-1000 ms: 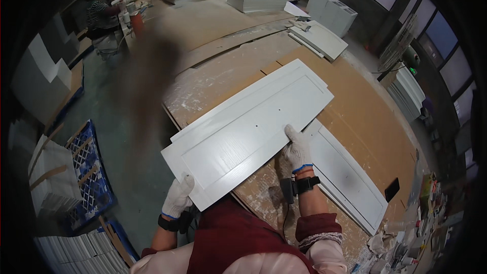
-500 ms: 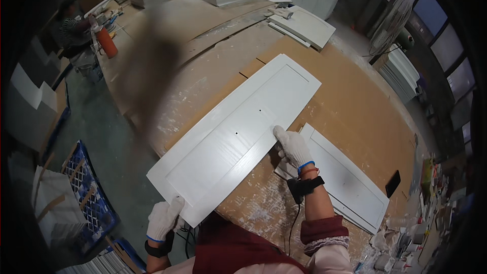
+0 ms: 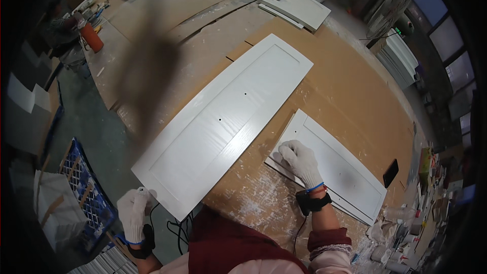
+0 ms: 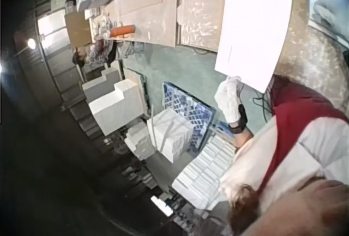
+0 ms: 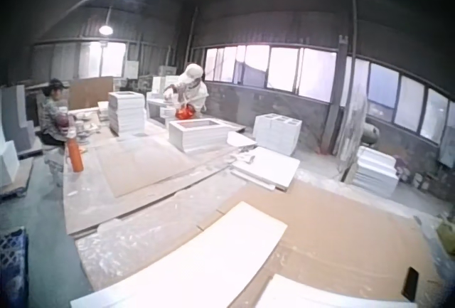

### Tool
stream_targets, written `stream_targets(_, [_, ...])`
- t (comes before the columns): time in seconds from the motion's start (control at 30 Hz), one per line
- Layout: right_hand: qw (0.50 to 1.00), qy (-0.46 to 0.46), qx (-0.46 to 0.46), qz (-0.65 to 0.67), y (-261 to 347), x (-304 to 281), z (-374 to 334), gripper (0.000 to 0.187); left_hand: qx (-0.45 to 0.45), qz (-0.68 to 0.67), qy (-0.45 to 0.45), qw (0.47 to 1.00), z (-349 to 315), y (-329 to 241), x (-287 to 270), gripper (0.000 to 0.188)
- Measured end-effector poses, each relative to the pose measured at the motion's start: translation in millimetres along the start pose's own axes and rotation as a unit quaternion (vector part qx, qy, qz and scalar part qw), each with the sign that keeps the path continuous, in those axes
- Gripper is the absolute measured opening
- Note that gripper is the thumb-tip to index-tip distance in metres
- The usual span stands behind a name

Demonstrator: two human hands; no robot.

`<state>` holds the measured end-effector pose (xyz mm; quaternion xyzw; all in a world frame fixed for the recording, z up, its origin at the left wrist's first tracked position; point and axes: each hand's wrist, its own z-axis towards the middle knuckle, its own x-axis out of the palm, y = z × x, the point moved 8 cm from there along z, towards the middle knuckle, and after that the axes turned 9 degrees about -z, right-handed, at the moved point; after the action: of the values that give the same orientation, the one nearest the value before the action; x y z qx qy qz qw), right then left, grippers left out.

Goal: The person sands the surface of white cabinet doors using a sanding block. They work on the flat panels and edges, flipping the doors over to treat both sides. The person handles the doors one at a time, moving them around the workbench to access different areas.

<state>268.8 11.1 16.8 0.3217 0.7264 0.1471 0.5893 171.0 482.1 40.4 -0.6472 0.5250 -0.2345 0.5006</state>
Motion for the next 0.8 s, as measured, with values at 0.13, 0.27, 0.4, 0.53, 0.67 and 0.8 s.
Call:
stream_targets(0.13, [0.985, -0.076, -0.060, -0.143, 1.6, -31.8, 12.6, 0.041, 0.216, 0.087, -0.038, 0.972, -13.9, -42.4, 15.8, 0.039])
stream_targets(0.27, [0.885, -0.233, -0.231, -0.331, 39.2, -53.0, 37.2, 0.051, 0.260, 0.277, -0.111, 0.918, -13.2, -48.1, 43.3, 0.075])
stream_targets(0.4, [0.849, -0.202, -0.250, -0.420, 55.1, -54.9, 89.7, 0.055, 0.126, 0.234, -0.152, 0.952, 5.1, -15.1, 34.2, 0.086])
stream_targets(0.53, [0.845, -0.174, -0.235, -0.449, 41.6, -48.5, 129.1, 0.054, 0.032, 0.126, -0.129, 0.983, 6.3, -6.5, 42.4, 0.091])
stream_targets(0.67, [0.845, -0.203, -0.207, -0.449, 25.3, -59.2, 154.9, 0.055, 0.043, 0.052, -0.142, 0.988, 10.1, 7.6, 40.5, 0.083])
stream_targets(0.8, [0.853, -0.141, -0.085, -0.495, 12.2, -91.3, 186.1, 0.056, 0.060, 0.053, -0.167, 0.983, 10.6, 7.3, 40.5, 0.079])
